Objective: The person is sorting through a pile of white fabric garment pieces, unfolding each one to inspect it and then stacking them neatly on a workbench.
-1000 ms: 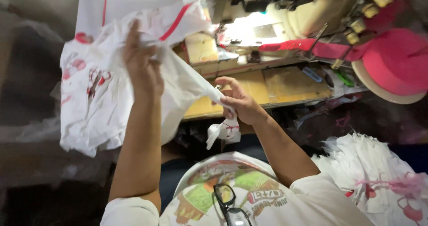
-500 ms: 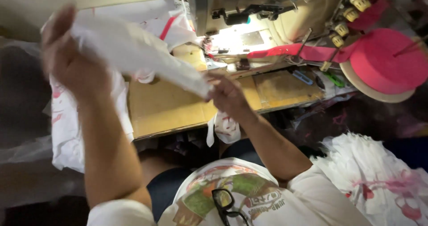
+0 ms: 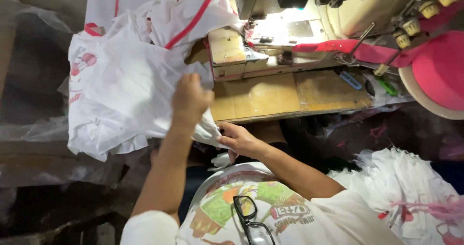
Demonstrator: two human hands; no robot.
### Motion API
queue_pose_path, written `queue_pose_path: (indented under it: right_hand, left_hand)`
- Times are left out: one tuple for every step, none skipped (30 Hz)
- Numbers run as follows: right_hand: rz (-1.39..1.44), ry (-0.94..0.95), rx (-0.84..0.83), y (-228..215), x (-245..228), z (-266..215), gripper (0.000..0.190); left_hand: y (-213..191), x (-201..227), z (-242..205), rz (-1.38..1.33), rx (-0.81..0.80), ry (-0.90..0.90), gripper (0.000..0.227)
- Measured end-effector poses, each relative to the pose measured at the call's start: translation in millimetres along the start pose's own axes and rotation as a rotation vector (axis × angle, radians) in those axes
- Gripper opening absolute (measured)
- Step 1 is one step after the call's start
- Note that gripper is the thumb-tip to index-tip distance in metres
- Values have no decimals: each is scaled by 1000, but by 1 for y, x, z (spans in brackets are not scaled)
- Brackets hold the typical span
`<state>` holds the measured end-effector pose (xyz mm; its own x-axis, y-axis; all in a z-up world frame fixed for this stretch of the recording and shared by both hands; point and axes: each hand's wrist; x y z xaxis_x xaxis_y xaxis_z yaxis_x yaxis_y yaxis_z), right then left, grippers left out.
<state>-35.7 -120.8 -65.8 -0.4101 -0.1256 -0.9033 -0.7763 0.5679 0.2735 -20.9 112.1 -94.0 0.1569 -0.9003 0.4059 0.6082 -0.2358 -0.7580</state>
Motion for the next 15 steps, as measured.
queue_pose_path:
  right_hand:
    - [-14, 0, -3, 1, 0, 0, 36]
    - [-29, 1, -7, 2, 0, 0, 29]
    - [-33, -4, -1, 1, 9, 2, 29]
    - [-28, -31, 8, 0, 17, 4, 21]
    - [-22, -62, 20, -2, 24, 7, 14]
    - [-27, -71, 27, -6, 22, 6, 14]
    - [8, -106, 6, -10, 19, 7, 9]
    - [43, -142, -17, -13, 16, 7, 5]
    - [41, -156, -11, -16, 6, 7, 5]
    - [128, -209, -15, -19, -4, 7, 10]
    - [218, -258, -21, -20, -11, 5, 15]
    - [220, -268, -19, -28, -18, 13, 15]
    - [353, -278, 0, -36, -24, 18, 14]
    - [485, -287, 18, -44, -29, 24, 14]
    - [490, -292, 23, -45, -38, 22, 14]
  left_hand:
    - [21, 10, 7, 212, -90, -66, 51]
    - [42, 20, 14, 424, -179, -132, 56]
    - [47, 10, 17, 418, -175, -128, 56]
    - [53, 1, 22, 409, -234, -141, 38]
    - [59, -7, 29, 399, -290, -149, 27]
    - [77, -37, 28, 393, -283, -140, 27]
    - [94, -67, 30, 75, -149, -303, 34]
    - [112, -97, 34, -247, -17, -457, 45]
    - [84, -77, 42, -250, -13, -443, 45]
    - [56, -58, 50, -692, 92, -501, 42]
    - [26, -41, 53, -1133, 191, -549, 40]
    - [59, -43, 57, -1133, 187, -539, 40]
    - [93, -44, 60, -830, 174, -322, 54]
    - [127, -46, 62, -524, 161, -107, 81]
    - [80, -18, 69, -525, 156, -101, 81]
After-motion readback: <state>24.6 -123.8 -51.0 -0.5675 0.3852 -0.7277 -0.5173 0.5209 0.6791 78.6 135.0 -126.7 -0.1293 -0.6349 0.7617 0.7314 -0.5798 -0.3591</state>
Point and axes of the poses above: each hand's wrist, its own z-axis towards the middle knuckle, its own y-axis out of the palm, x = y × z, and after that the axes turned 10 degrees about z, right-handed
